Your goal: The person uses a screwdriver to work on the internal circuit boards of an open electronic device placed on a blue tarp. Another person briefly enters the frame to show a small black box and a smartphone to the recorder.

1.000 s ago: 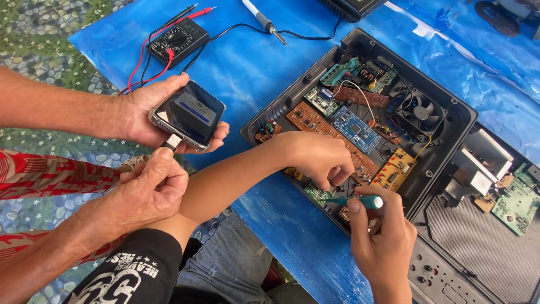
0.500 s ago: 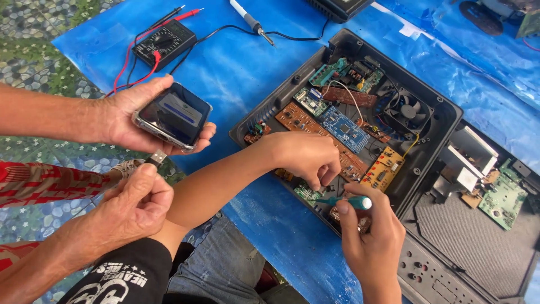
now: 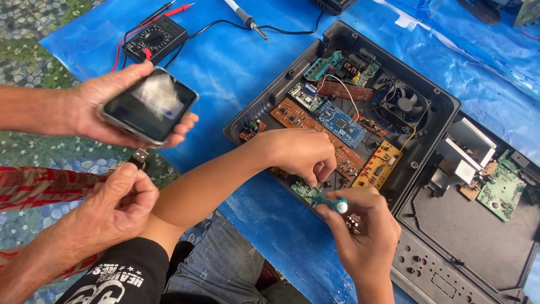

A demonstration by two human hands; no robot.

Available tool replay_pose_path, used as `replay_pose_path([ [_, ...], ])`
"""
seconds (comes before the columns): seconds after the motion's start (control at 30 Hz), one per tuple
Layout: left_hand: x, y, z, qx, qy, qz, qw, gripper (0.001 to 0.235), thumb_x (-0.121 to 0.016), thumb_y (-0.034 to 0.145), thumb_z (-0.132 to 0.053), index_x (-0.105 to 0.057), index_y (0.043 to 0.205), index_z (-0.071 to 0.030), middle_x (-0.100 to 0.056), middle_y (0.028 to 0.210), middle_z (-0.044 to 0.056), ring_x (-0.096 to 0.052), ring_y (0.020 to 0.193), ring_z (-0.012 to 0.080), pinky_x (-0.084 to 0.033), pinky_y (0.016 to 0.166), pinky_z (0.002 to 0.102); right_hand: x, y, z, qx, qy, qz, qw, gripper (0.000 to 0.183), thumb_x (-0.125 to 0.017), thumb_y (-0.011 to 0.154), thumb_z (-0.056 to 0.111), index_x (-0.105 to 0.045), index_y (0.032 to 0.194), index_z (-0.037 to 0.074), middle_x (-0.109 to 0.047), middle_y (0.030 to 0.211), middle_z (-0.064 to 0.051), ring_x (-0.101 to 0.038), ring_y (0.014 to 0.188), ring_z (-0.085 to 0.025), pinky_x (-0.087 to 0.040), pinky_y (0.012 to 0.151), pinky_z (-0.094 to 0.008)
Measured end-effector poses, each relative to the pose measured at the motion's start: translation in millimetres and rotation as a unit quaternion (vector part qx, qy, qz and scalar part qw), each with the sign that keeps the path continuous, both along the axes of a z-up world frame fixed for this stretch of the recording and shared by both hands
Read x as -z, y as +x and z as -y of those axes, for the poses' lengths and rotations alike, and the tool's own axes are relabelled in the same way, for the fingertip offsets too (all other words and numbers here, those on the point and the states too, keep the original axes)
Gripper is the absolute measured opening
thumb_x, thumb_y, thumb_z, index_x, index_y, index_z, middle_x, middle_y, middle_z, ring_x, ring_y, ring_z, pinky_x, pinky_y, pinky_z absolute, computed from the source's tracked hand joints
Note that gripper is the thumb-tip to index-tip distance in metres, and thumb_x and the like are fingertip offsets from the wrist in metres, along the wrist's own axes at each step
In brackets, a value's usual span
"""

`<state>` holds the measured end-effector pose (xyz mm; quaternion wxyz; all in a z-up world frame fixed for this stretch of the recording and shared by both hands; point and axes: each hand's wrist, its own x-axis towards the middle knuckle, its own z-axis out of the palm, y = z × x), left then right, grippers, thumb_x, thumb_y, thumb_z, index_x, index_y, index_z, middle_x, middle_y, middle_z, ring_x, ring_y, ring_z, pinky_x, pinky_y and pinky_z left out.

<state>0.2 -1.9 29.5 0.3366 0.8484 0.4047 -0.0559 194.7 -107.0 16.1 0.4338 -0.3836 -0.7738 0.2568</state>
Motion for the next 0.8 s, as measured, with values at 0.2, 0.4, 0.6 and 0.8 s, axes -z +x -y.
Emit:
replay_pose_path([
  [0.2, -1.2, -0.8, 2.0, -0.002, 0.015, -0.003, 1.0, 0.01, -0.084, 0.084, -0.022, -0.078, 0.091, -0.019, -0.078, 0.093, -0.002, -0.072, 0.087, 0.0146, -0.057, 0.07, 0.038, -10.8, -1.0, -0.8, 0.006, -0.02, -0.003, 1.0, 0.022, -0.081, 0.085, 0.013, -0.065, 0.097, 0.006, -0.076, 0.091, -0.008, -0.067, 0.073, -0.013, -0.049, 0.058, -0.022],
  [0.4, 4.4, -1.3, 2.6, 0.001, 0.013, 0.016, 1.0, 0.007, -0.084, 0.084, -0.019, -0.078, 0.088, -0.019, -0.076, 0.09, -0.001, -0.071, 0.085, 0.0165, -0.056, 0.071, 0.038, -14.7, 0.2, 1.3, -0.002, -0.04, 0.034, 0.999, 0.023, -0.058, 0.101, 0.011, -0.069, 0.12, 0.003, -0.074, 0.099, -0.008, -0.071, 0.059, -0.011, -0.062, 0.059, -0.024],
  [0.6, 6.5, -0.6, 12.2, -0.007, 0.056, -0.001, 0.998, 0.01, -0.079, 0.088, -0.02, -0.077, 0.098, -0.019, -0.077, 0.099, -0.001, -0.073, 0.09, 0.02, -0.058, 0.071, 0.043, -14.2, -4.0, 1.0, -0.002, -0.026, 0.035, 0.999, 0.02, -0.064, 0.097, 0.009, -0.071, 0.115, 0.002, -0.071, 0.093, -0.01, -0.072, 0.066, -0.015, -0.058, 0.061, -0.026],
  [0.8, 16.6, -11.0, 49.4, -0.057, 0.161, 0.063, 0.983, 0.017, -0.07, 0.096, -0.022, -0.074, 0.111, -0.014, -0.064, 0.105, 0.007, -0.07, 0.081, 0.0289, -0.054, 0.061, 0.046, 0.9, 0.3, 5.0, 0.044, -0.003, 0.025, 0.999, 0.022, -0.081, 0.088, 0.016, -0.066, 0.1, 0.005, -0.071, 0.088, -0.006, -0.056, 0.065, -0.011, -0.04, 0.054, -0.024],
])
